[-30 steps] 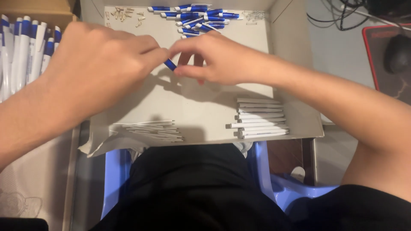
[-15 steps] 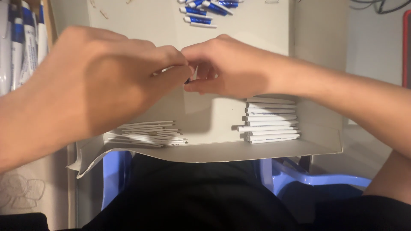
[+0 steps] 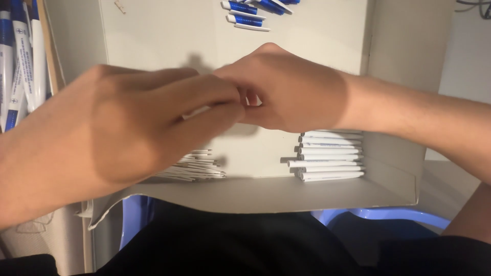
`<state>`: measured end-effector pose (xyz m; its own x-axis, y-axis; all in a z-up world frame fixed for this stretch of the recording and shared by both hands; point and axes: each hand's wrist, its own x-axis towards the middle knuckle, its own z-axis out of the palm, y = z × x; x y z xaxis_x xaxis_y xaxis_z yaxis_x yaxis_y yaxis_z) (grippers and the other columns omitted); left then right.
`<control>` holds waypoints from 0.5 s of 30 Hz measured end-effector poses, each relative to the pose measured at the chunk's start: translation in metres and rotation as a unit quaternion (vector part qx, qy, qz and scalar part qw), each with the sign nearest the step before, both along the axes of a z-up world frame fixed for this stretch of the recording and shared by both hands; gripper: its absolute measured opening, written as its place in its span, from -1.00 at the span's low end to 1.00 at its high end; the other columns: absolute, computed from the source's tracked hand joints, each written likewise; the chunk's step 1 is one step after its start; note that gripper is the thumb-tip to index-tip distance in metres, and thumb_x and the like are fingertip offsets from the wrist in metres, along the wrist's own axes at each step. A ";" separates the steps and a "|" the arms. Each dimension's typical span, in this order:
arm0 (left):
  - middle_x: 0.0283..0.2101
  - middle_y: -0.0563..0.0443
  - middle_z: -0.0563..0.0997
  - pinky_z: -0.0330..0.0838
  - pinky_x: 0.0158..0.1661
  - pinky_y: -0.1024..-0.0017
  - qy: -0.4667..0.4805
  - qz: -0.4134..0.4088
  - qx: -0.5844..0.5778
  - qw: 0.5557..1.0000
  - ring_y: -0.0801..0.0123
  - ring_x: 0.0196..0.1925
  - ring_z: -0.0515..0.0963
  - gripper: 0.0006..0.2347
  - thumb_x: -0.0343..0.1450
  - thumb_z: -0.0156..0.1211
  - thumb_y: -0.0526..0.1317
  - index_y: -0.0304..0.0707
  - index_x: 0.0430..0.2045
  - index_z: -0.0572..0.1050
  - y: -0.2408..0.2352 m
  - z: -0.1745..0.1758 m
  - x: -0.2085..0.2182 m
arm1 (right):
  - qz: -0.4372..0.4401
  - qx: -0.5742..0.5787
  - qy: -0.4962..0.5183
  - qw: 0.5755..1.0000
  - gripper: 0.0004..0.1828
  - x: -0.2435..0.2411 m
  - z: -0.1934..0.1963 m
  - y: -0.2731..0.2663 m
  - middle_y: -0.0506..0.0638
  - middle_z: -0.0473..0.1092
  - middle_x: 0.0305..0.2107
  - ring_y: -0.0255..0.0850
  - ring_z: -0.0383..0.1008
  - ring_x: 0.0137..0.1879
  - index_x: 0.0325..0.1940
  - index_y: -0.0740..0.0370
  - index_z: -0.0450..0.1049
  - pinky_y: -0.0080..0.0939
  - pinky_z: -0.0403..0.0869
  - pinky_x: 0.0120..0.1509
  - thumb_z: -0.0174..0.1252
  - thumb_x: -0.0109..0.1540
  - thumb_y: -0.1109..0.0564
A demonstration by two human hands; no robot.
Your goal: The person assembles white and blue markers by hand. They pick up a marker body, insert a refill, and attach the cap, then place the completed marker into a cardboard box on their lap. The person repeats this process with multiple markers, organizing the parts and finished items within the box.
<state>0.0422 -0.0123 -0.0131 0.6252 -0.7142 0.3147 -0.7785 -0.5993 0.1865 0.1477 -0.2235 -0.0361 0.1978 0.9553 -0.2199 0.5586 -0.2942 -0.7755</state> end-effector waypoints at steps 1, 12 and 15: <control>-0.15 -0.11 0.61 0.48 -0.61 0.39 0.040 -0.015 -0.045 0.998 0.25 -0.41 0.55 -0.79 0.44 0.27 -0.62 -0.51 -0.09 0.54 0.000 -0.002 0.002 | -0.002 0.035 0.009 0.999 -0.88 0.001 -0.002 0.000 -0.19 0.41 -0.58 -0.30 0.33 -0.47 -0.28 0.06 0.49 -0.30 0.41 -0.23 0.08 0.33 0.20; -0.07 -0.17 0.66 0.65 -0.38 0.42 -0.045 0.007 -0.024 0.999 0.19 -0.27 0.66 -0.75 0.57 0.46 -0.56 -0.45 0.08 0.54 0.002 -0.015 0.012 | -0.067 0.026 0.115 0.991 -0.87 0.014 0.001 -0.001 -0.19 0.36 -0.45 -0.40 0.30 -0.35 -0.18 0.13 0.41 -0.38 0.30 -0.29 0.19 0.30 0.31; -0.31 0.05 0.63 0.59 -0.32 0.48 0.184 0.108 0.050 0.976 0.37 -0.34 0.60 -0.88 0.59 0.11 -0.39 -0.21 -0.30 0.58 -0.003 -0.007 0.025 | -0.055 -0.032 0.056 0.996 -0.91 0.011 -0.017 -0.005 -0.20 0.49 -0.47 -0.37 0.49 -0.41 -0.11 0.09 0.50 -0.34 0.48 -0.26 0.14 0.30 0.20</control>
<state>0.0673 -0.0148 -0.0201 0.8226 -0.5681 -0.0236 -0.5226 -0.7718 0.3623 0.1584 -0.2288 -0.0528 0.2710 0.9125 -0.3063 0.4309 -0.3996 -0.8091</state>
